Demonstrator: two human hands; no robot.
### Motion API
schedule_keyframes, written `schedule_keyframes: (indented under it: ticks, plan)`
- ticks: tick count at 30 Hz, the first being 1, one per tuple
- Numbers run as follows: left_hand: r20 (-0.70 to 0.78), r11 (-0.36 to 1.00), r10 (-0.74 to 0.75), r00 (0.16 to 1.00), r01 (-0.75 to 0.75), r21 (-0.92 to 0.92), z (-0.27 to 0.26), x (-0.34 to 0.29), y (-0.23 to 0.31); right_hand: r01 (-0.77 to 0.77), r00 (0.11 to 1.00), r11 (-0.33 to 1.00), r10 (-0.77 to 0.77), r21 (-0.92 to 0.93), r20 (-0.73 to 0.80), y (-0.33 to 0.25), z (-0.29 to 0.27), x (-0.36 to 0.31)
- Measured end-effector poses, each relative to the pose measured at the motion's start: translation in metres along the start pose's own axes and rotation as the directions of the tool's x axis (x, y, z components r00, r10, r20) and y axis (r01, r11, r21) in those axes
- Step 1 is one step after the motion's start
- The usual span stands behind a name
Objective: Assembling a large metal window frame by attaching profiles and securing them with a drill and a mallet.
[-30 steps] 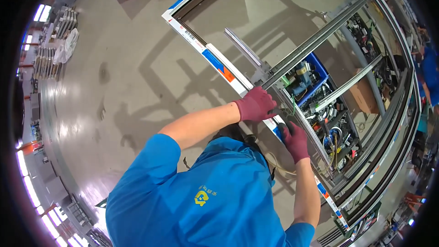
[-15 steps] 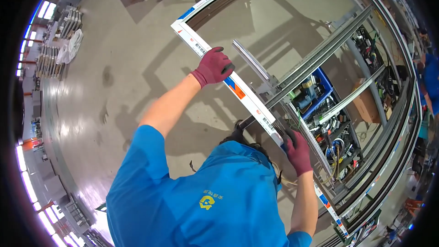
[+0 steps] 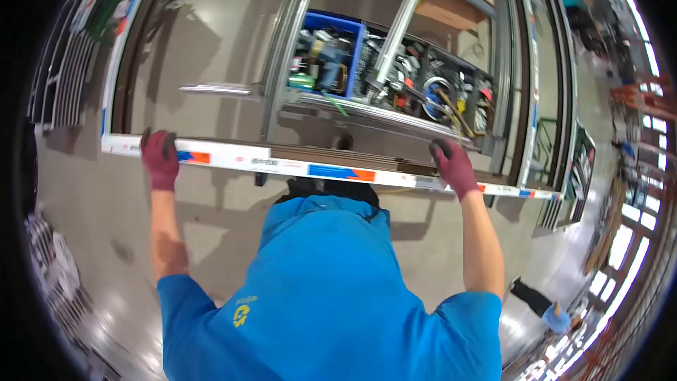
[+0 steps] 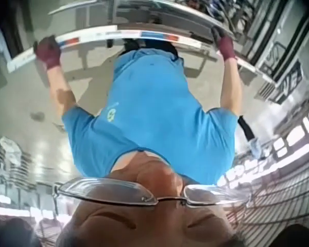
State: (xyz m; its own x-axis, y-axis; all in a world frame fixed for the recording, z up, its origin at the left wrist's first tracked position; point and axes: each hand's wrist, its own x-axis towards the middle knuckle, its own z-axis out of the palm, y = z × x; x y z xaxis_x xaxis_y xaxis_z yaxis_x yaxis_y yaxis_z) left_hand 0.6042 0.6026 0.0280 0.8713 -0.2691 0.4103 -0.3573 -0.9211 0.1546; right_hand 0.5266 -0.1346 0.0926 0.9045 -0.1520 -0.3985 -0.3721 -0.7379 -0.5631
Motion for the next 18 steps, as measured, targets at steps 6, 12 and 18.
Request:
schedule_keyframes:
  ticks: [6, 12, 18]
  plan:
    - [0.138, 0.995, -0.064, 0.988, 0.052, 0.09, -0.026, 0.064, 0.093, -0.243, 0.967, 0.921, 0.256, -0.306, 0.004, 0.117, -0.048, 0.077]
    - [0.518, 0.825, 0.263, 0.814, 0.088, -0.558, -0.06, 0.216, 0.328, -0.373, 0.927, 0.835, 0.322, -0.405, -0.189, 0.238, -0.032, 0.205]
    - [0.356, 0.568, 0.602, 0.715, -0.07, -0.82, -0.025, 0.337, 0.492, -0.478, 0.852, 0.745, 0.523, -0.465, -0.038, 0.305, -0.017, 0.29]
